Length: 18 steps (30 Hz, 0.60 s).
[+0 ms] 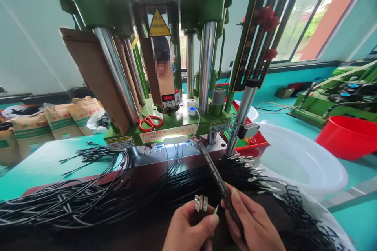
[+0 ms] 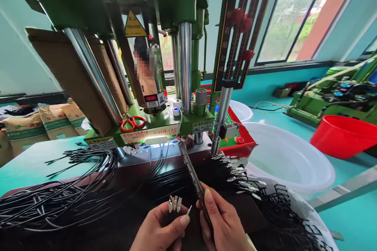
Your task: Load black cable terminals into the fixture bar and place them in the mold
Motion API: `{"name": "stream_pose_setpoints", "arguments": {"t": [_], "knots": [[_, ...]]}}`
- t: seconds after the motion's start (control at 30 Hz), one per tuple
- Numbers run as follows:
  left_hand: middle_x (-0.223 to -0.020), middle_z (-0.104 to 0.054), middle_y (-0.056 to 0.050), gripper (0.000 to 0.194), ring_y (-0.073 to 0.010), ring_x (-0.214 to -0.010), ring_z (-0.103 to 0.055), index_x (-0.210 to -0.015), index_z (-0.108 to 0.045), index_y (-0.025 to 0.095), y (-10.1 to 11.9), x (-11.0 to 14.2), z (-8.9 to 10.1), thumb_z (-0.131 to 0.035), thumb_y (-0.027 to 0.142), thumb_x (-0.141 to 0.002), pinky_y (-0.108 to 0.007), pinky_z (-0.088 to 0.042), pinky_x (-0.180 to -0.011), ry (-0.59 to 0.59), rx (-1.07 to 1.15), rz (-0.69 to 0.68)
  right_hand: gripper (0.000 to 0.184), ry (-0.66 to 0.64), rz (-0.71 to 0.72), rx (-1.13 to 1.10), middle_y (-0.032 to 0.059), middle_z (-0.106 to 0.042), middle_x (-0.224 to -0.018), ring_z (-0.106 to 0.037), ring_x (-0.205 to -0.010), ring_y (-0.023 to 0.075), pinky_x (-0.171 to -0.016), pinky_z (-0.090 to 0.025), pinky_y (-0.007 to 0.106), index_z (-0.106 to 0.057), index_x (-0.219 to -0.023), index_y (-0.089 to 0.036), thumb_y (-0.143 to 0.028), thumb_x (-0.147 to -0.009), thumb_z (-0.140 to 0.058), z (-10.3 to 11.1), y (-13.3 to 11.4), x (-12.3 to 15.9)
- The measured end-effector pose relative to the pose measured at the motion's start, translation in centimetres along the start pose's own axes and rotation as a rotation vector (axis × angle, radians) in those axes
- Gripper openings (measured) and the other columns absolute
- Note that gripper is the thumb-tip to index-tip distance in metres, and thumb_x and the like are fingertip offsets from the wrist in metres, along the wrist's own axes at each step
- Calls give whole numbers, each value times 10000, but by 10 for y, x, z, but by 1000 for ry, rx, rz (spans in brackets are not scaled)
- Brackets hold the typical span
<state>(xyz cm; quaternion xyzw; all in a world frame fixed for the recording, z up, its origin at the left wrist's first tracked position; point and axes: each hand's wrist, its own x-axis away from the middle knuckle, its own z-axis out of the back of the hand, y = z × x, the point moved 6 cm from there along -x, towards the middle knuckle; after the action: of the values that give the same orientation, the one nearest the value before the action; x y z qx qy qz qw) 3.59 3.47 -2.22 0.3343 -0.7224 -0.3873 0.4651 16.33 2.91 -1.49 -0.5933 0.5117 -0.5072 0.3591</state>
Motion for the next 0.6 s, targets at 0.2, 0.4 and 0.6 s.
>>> {"name": "stream_pose_setpoints", "arguments": {"t": [0.2,0.4,0.6], "knots": [[-467,-460,57,485,-35,-295,-374,-716,-545,145,1,-2,-6,-677,605,-637,-150,-235,-306,13,-130,-37,477,-2,118,23,-67,-479,-517,-350,-318,57,-278,-330,165,-544,-1193,-199,-547,-875,-470,-8,-4,-7],[-413,-421,67,473,-46,-289,-357,-669,-532,158,1,-3,-5,-656,614,-649,-160,-229,-302,25,-149,-27,444,-49,136,80,-81,-409,-478,-308,-325,45,-282,-290,144,-568,-1176,-194,-520,-903,-438,-11,-4,-8],[-416,-409,77,499,-38,-283,-346,-620,-471,179,1,-4,-6,-675,635,-612,-157,-235,-292,16,-113,-27,492,-108,106,142,-25,-519,-618,-362,-369,52,-306,-322,168,-585,-1178,-214,-573,-858,-483,-10,-7,-9]]}}
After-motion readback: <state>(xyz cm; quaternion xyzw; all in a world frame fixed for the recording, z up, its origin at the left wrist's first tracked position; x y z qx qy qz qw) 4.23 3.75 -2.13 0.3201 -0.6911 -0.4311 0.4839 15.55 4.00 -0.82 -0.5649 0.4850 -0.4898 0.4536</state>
